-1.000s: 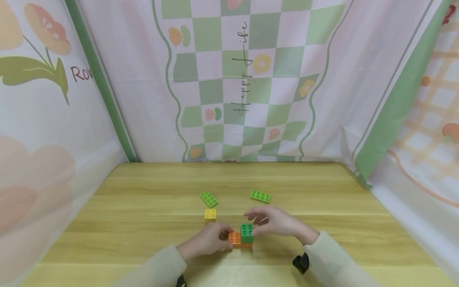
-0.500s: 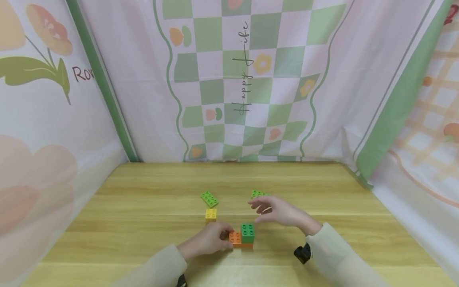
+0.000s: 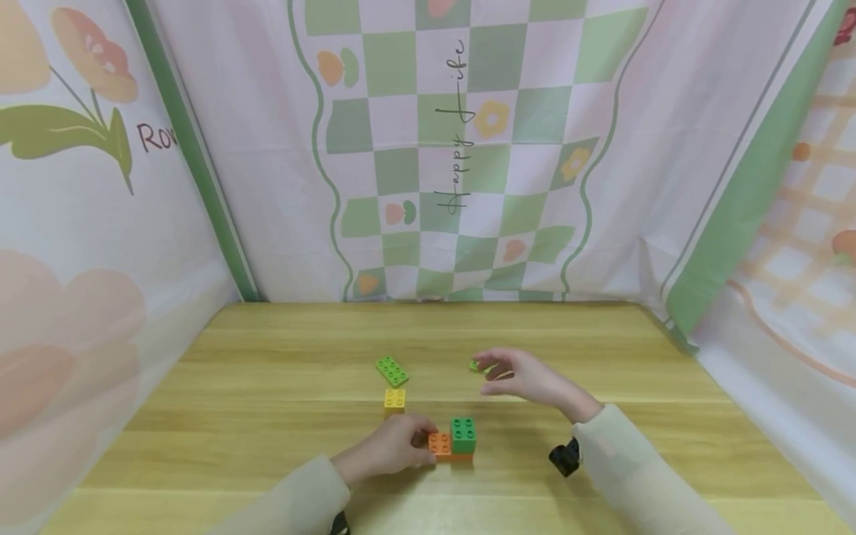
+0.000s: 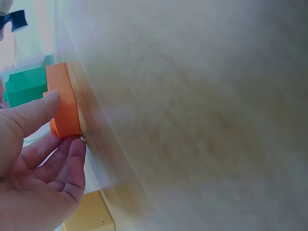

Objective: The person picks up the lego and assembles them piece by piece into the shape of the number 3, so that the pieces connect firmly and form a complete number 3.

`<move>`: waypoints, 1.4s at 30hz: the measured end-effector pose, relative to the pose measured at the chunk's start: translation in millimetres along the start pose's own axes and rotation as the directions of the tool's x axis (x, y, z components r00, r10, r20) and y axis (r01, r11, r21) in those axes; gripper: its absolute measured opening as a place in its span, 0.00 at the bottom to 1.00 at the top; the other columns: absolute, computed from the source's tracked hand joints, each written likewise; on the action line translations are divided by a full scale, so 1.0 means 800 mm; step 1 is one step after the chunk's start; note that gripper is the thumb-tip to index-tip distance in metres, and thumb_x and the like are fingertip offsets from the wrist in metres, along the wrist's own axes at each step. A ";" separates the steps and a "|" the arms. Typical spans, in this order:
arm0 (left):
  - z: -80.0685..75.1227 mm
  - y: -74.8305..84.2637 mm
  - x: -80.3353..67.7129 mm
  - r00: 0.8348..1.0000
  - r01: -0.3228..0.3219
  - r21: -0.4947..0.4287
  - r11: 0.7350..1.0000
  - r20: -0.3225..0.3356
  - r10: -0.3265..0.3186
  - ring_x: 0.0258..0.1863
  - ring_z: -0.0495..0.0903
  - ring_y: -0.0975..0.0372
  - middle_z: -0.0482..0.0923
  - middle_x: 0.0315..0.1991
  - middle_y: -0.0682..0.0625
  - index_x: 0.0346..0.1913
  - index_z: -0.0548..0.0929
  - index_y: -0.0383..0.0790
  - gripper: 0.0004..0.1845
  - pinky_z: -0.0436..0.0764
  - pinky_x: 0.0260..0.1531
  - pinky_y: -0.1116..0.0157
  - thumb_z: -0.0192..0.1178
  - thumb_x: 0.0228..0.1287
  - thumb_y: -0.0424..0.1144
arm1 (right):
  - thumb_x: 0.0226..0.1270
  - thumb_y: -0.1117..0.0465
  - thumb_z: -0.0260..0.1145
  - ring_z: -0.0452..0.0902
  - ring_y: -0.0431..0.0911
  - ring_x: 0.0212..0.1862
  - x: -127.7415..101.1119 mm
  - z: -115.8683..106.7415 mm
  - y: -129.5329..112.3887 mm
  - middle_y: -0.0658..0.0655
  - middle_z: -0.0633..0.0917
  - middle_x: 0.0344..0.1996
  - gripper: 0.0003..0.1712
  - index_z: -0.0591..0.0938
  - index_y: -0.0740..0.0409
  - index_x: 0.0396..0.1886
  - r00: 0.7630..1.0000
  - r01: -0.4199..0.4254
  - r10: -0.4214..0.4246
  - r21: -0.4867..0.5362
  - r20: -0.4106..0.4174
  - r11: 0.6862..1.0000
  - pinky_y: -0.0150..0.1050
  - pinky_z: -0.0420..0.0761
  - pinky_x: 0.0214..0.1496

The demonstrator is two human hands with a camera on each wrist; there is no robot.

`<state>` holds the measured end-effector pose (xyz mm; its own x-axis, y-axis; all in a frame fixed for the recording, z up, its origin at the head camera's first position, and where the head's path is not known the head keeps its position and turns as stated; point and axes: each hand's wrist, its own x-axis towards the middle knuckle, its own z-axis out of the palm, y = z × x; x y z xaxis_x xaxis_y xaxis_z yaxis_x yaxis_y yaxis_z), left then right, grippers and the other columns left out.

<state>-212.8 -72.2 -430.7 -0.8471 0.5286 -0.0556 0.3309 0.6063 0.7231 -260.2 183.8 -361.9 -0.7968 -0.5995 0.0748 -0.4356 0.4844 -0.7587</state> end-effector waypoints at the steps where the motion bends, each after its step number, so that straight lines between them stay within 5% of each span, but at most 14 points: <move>1: 0.000 0.000 0.000 1.000 0.004 -0.002 1.000 0.002 -0.004 0.36 0.76 0.67 0.79 0.38 0.55 0.45 0.81 0.40 0.18 0.75 0.38 0.68 0.69 0.49 0.36 | 0.59 0.59 0.67 0.75 0.58 0.48 0.001 -0.001 0.001 0.64 0.77 0.48 0.29 0.71 0.67 0.58 1.000 0.002 -0.002 -0.003 -0.001 1.000 0.45 0.77 0.45; 42: 0.002 0.002 -0.001 1.000 0.012 -0.041 0.999 0.002 -0.012 0.36 0.76 0.66 0.78 0.37 0.54 0.45 0.81 0.39 0.18 0.76 0.37 0.68 0.69 0.48 0.35 | 0.59 0.61 0.67 0.76 0.55 0.46 0.020 -0.022 0.047 0.71 0.73 0.52 0.30 0.70 0.68 0.59 0.987 -0.097 0.100 0.031 -0.126 0.995 0.45 0.78 0.44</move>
<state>-211.4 -70.7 -430.8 -0.8502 0.5223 -0.0652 0.3033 0.5874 0.7503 -296.5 203.2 -377.9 -0.8827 -0.4631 0.0794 -0.3434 0.5204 -0.7818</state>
